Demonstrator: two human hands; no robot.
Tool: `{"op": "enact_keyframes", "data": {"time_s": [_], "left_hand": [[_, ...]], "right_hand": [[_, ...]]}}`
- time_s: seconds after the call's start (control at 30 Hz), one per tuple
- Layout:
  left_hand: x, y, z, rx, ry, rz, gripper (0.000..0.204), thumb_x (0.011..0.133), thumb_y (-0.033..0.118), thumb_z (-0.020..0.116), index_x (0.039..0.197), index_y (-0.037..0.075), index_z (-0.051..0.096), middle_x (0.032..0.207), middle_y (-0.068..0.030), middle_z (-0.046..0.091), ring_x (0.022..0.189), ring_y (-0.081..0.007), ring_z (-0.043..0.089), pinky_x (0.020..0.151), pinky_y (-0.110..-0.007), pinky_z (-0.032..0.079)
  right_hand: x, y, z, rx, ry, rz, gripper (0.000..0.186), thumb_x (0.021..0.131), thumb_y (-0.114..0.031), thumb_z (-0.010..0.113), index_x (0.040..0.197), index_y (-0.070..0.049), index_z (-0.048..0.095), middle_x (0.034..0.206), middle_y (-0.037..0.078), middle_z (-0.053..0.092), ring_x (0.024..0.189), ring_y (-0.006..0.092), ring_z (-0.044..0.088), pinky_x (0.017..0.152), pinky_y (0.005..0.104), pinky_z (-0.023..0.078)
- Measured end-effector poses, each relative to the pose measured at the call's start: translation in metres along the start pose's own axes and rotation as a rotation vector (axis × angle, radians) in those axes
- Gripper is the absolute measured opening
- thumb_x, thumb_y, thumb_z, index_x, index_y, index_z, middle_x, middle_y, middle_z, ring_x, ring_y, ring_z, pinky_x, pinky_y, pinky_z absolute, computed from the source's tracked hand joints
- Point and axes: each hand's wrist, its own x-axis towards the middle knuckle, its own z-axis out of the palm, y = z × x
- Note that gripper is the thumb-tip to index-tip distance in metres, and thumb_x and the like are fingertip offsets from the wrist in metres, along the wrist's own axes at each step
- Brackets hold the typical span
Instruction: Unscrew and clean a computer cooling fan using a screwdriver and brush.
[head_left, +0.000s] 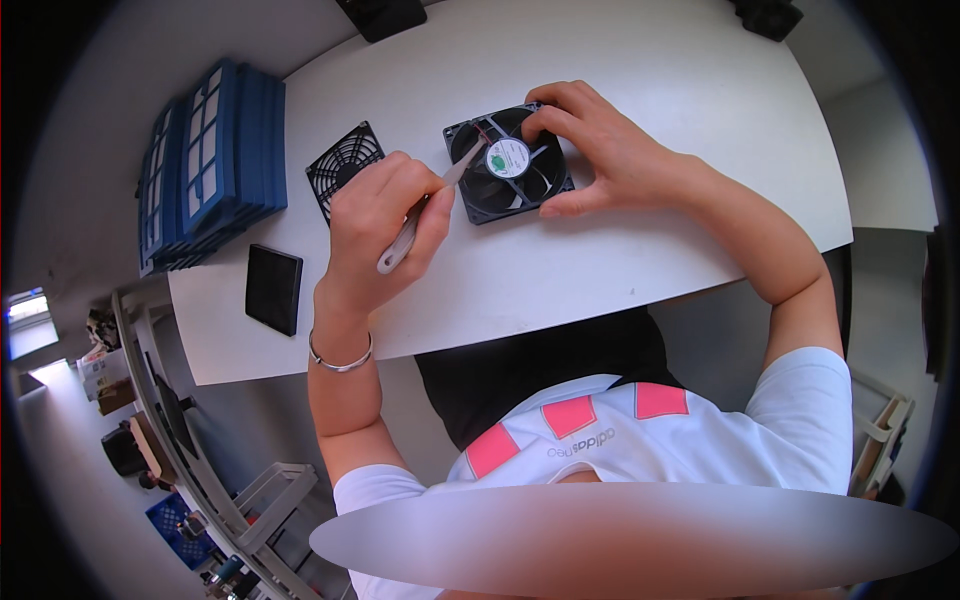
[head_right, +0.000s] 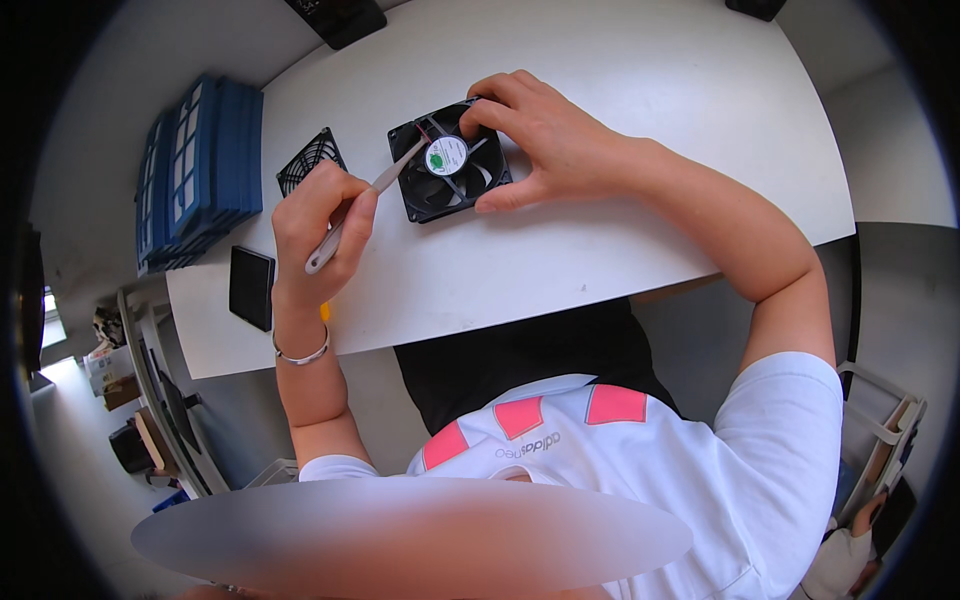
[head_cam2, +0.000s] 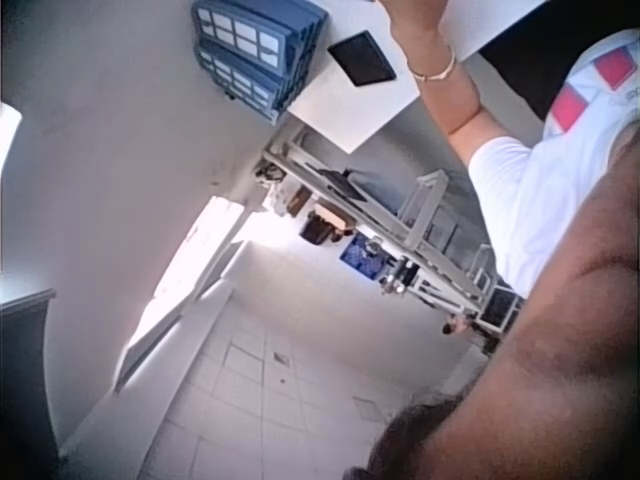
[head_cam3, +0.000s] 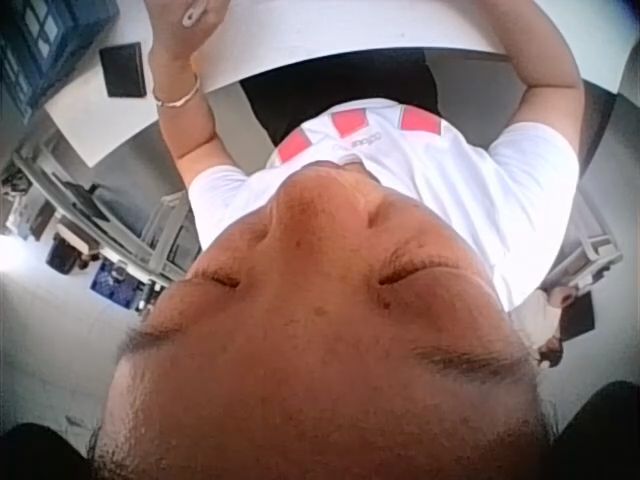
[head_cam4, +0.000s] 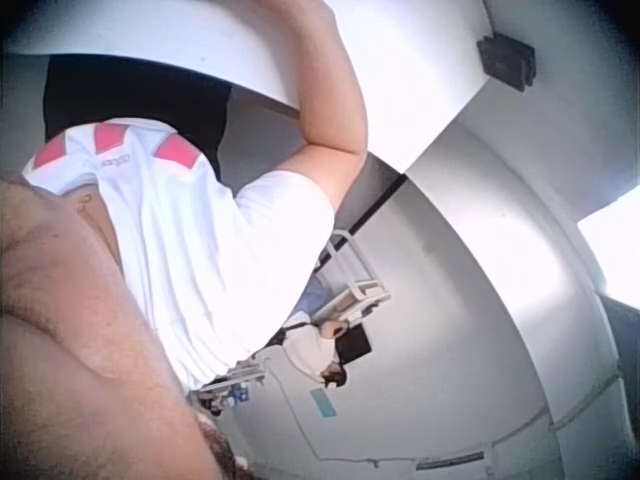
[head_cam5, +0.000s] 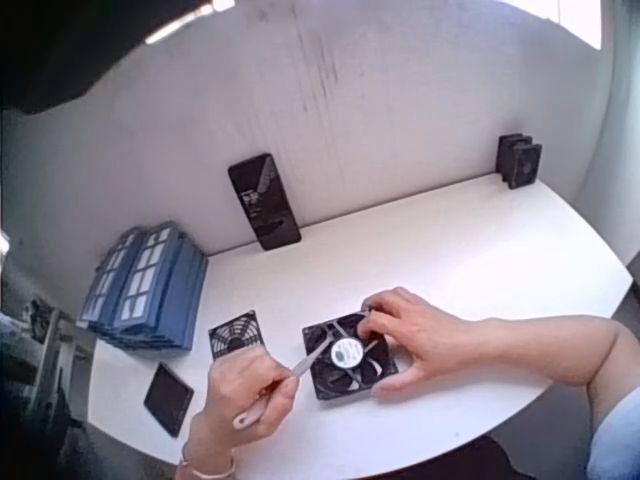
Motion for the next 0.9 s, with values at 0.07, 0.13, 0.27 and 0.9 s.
{"op": "enact_keyframes", "data": {"time_s": [0.07,0.13,0.27,0.9], "left_hand": [[0.000,0.001,-0.003,0.018,-0.009,0.008,0.011,0.079,-0.002,0.065,0.071,0.002,0.058,0.062,-0.0081,0.052,0.050,-0.0186,0.051,0.047,-0.029,0.038],[-0.002,0.002,-0.013,-0.010,-0.026,-0.050,0.012,0.079,0.000,0.066,0.071,0.002,0.057,0.061,-0.0075,0.053,0.049,-0.0184,0.050,0.047,-0.029,0.038],[-0.001,0.003,-0.016,-0.037,-0.032,-0.063,0.013,0.079,0.002,0.065,0.069,0.003,0.057,0.060,-0.0067,0.052,0.048,-0.0179,0.050,0.046,-0.029,0.037],[-0.011,-0.007,-0.017,-0.093,0.202,-0.162,0.023,0.088,0.013,0.065,0.068,0.004,0.058,0.057,-0.0031,0.052,0.048,-0.0105,0.047,0.046,-0.024,0.033]], "right_hand": [[0.000,-0.001,0.001,-0.003,0.000,0.003,0.073,0.071,-0.049,0.082,0.127,-0.011,0.054,0.138,0.019,0.043,0.131,0.0377,0.039,0.109,0.0471,0.039],[-0.001,0.000,0.002,-0.008,0.000,0.005,0.074,0.071,-0.049,0.082,0.128,-0.011,0.053,0.139,0.019,0.043,0.131,0.0379,0.039,0.110,0.0470,0.039],[-0.002,0.001,0.003,-0.038,0.041,-0.025,0.075,0.072,-0.049,0.081,0.130,-0.010,0.053,0.137,0.020,0.045,0.129,0.0377,0.041,0.108,0.0463,0.039],[-0.002,0.002,0.002,-0.015,0.009,-0.017,0.076,0.071,-0.044,0.083,0.134,-0.013,0.054,0.139,0.018,0.044,0.131,0.0372,0.040,0.110,0.0462,0.039]]}}
